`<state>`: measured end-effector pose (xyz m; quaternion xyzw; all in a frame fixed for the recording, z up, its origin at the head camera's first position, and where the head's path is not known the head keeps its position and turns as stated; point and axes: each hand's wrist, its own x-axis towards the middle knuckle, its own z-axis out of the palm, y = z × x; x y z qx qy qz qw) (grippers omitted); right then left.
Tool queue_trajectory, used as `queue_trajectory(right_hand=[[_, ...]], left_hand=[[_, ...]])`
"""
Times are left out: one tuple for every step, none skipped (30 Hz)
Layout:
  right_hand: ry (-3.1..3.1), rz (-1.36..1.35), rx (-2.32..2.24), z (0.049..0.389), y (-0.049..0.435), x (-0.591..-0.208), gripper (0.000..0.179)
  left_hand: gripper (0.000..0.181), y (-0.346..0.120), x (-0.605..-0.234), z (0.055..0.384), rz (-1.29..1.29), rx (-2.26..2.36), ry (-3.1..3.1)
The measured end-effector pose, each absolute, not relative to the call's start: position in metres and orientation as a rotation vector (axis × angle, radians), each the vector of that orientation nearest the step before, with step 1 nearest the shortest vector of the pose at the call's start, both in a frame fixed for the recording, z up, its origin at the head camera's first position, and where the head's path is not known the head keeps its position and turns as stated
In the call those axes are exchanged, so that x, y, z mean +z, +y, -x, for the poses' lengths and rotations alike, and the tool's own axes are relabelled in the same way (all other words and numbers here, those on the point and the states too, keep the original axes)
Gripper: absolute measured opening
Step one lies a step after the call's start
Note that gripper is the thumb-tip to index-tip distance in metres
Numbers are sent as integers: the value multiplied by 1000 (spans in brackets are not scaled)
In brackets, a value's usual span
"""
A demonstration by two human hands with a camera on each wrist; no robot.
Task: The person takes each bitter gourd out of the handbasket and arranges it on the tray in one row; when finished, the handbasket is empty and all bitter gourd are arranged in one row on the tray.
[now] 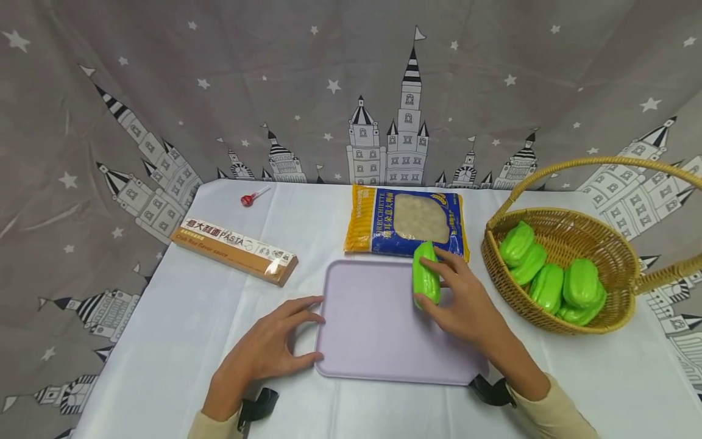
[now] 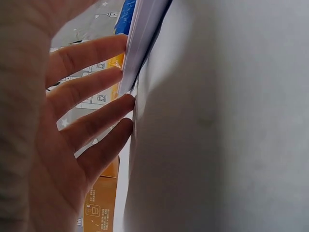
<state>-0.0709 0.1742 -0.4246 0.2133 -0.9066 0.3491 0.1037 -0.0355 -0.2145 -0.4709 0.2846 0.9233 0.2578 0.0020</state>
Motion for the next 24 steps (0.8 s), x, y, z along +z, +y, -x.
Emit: queue_trajectory(right_hand=[[-2693, -644, 1032, 71, 169, -426, 66], [-2712, -657, 1039, 71, 163, -428, 66], [-2731, -670, 1044, 72, 158, -430, 66], [-2751, -680, 1048, 72, 152, -431, 66], [-2771, -692, 1051, 71, 147, -433, 66], [-2789, -703, 1057, 71, 142, -434, 66], [-2802, -714, 1061, 71, 137, -435, 66], [-2816, -718, 1067, 72, 132, -436, 66], [-2829, -722, 1071, 72, 128, -437, 67], [-2836, -725, 1078, 72, 124, -437, 67], [-2842, -725, 1084, 73, 120, -438, 67], [-2845, -725, 1090, 74, 116, -438, 67], [-2844, -727, 1091, 75, 113, -438, 67], [-2849, -726, 1095, 77, 110, -438, 67], [-2849, -729, 1098, 79, 106, -438, 67], [-2849, -732, 1101, 80, 103, -438, 67], [-2852, -735, 1103, 82, 100, -439, 67], [-2856, -737, 1105, 84, 97, -439, 67], [-2863, -740, 1109, 86, 94, -440, 67], [-2872, -743, 1116, 88, 91, -440, 67], [-2883, -745, 1120, 89, 88, -441, 67], [-2892, -748, 1127, 90, 85, -441, 67], [-2901, -749, 1131, 91, 82, -442, 67], [-2911, -753, 1135, 92, 79, -442, 68]], left_hand=[[55, -214, -471, 35, -894, 804, 2899], [55, -214, -471, 34, -895, 797, 2902], [55, -214, -471, 33, -897, 787, 2909], [56, -214, -471, 32, -901, 778, 2915], [56, -214, -471, 32, -902, 774, 2918], [56, -214, -471, 31, -903, 767, 2923], [57, -214, -471, 30, -904, 763, 2925], [57, -214, -471, 30, -902, 754, 2929], [56, -214, -471, 30, -899, 747, 2932], [56, -214, -471, 29, -893, 743, 2931], [56, -213, -471, 28, -887, 741, 2929], [56, -213, -470, 28, -884, 735, 2927], [55, -213, -470, 27, -880, 732, 2926], [55, -213, -470, 27, -877, 728, 2926], [56, -212, -469, 27, -876, 727, 2925], [56, -212, -469, 26, -878, 726, 2926], [56, -212, -468, 26, -879, 723, 2926], [56, -212, -468, 25, -879, 718, 2927], [56, -212, -467, 25, -881, 716, 2928], [56, -212, -467, 25, -884, 714, 2929], [56, -213, -467, 25, -883, 711, 2930], [56, -213, -467, 24, -882, 708, 2930], [56, -213, -467, 24, -879, 706, 2927], [56, -213, -467, 24, -881, 708, 2924]])
